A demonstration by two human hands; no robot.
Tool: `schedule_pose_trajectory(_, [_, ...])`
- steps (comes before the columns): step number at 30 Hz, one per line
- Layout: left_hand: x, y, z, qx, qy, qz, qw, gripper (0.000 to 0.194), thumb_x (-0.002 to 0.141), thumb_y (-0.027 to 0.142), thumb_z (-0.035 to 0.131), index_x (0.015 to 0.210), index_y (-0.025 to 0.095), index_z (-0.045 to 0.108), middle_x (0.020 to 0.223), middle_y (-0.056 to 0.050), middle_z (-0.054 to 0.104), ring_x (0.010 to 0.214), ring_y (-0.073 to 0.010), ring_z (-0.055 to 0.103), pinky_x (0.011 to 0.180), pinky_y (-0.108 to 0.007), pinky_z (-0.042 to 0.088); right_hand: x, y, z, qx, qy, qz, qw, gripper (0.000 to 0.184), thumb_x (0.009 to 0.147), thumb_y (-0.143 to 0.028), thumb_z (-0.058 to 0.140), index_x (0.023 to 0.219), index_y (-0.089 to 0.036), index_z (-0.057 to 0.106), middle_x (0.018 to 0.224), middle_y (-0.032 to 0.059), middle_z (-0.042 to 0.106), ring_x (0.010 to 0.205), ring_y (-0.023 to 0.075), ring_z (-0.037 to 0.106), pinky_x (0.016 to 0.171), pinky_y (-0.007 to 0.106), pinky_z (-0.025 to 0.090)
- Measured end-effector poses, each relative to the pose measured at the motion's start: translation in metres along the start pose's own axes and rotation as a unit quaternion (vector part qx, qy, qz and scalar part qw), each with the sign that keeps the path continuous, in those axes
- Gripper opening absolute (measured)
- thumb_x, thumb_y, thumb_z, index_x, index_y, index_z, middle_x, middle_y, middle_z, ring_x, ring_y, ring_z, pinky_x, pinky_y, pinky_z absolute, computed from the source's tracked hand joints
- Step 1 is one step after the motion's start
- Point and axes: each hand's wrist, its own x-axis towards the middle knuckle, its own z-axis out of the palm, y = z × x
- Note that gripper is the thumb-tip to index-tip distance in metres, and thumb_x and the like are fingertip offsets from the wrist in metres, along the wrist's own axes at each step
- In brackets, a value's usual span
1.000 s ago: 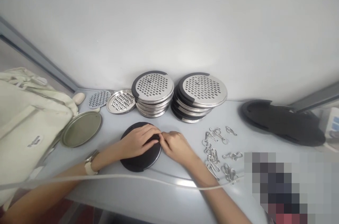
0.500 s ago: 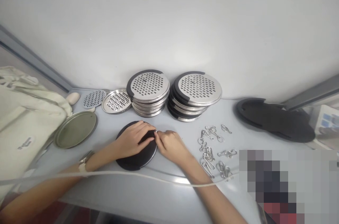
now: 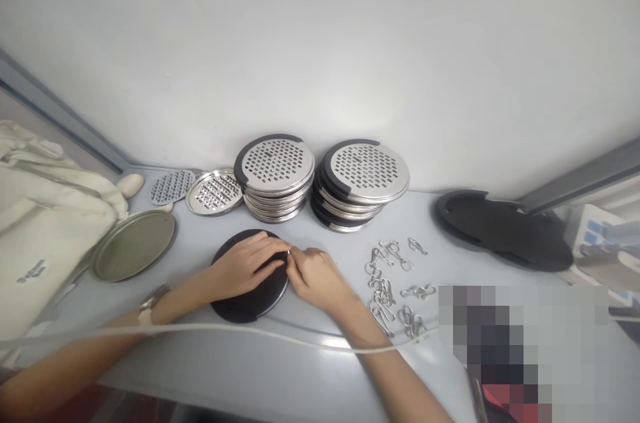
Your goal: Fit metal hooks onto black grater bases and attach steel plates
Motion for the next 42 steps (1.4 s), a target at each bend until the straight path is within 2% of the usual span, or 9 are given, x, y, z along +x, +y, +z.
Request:
schedule_pose_trajectory(11, [-0.001, 0.0008, 0.0007, 0.018, 0.021, -0.013, 1.0, 0.021, 0.097, 0.022, 0.039, 0.112, 0.016, 0.052, 0.096, -0.007, 0.061, 0.089, -0.0206, 0.054, 0.083, -0.037, 0.044, 0.0005, 0.0027, 0.0031, -0.008, 0.002, 0.014, 1.0, 0.025, 0.1, -0.026, 0.025, 0.095, -0.018, 0.048, 0.068, 0.0023, 0.058, 0.059, 0.0156, 0.054, 0.058, 0.024, 0.033])
schedule_pose_trajectory(17, [-0.0006, 0.0015, 0.0003, 0.018, 0.029, -0.017, 0.999, 0.021, 0.097, 0.023, 0.04, 0.113, 0.015, 0.051, 0.101, -0.007, 0.06, 0.095, -0.0206, 0.053, 0.088, -0.038, 0.044, 0.0001, 0.0037, 0.003, 0.018, 0.0, 0.021, 1.0, 0.025, 0.1, -0.028, 0.025, 0.096, -0.019, 0.048, 0.068, 0.0021, 0.058, 0.058, 0.0156, 0.054, 0.056, 0.024, 0.034])
schedule_pose_trajectory(28, [-0.0004, 0.0031, -0.0031, 0.01, 0.03, -0.022, 0.999, 0.02, 0.095, 0.02, 0.043, 0.112, 0.015, 0.05, 0.107, -0.008, 0.058, 0.1, -0.0207, 0.051, 0.093, -0.037, 0.043, 0.0029, 0.002, 0.0064, 0.033, -0.001, 0.036, 0.999, 0.034, 0.101, -0.028, 0.023, 0.083, -0.019, 0.051, 0.069, 0.003, 0.062, 0.062, 0.0147, 0.058, 0.061, 0.024, 0.036])
schedule_pose_trajectory(36, [0.001, 0.0031, -0.0025, 0.005, 0.034, -0.021, 0.999, 0.022, 0.094, 0.02, 0.043, 0.115, 0.015, 0.049, 0.109, -0.007, 0.059, 0.104, -0.0211, 0.052, 0.097, -0.039, 0.041, 0.0029, 0.0023, 0.0066, -0.016, 0.005, 0.022, 1.0, 0.034, 0.1, -0.028, 0.025, 0.084, -0.018, 0.053, 0.07, 0.0043, 0.064, 0.063, 0.0157, 0.059, 0.062, 0.025, 0.034])
schedule_pose_trajectory(42, [-0.001, 0.002, -0.0013, 0.011, 0.025, -0.017, 0.999, 0.022, 0.095, 0.02, 0.042, 0.114, 0.015, 0.051, 0.108, -0.007, 0.06, 0.103, -0.0211, 0.053, 0.1, -0.04, 0.04, 0.0032, 0.0022, 0.008, -0.013, 0.009, 0.022, 1.0, 0.033, 0.099, -0.027, 0.027, 0.082, -0.018, 0.053, 0.068, 0.0037, 0.063, 0.061, 0.0148, 0.058, 0.06, 0.024, 0.033])
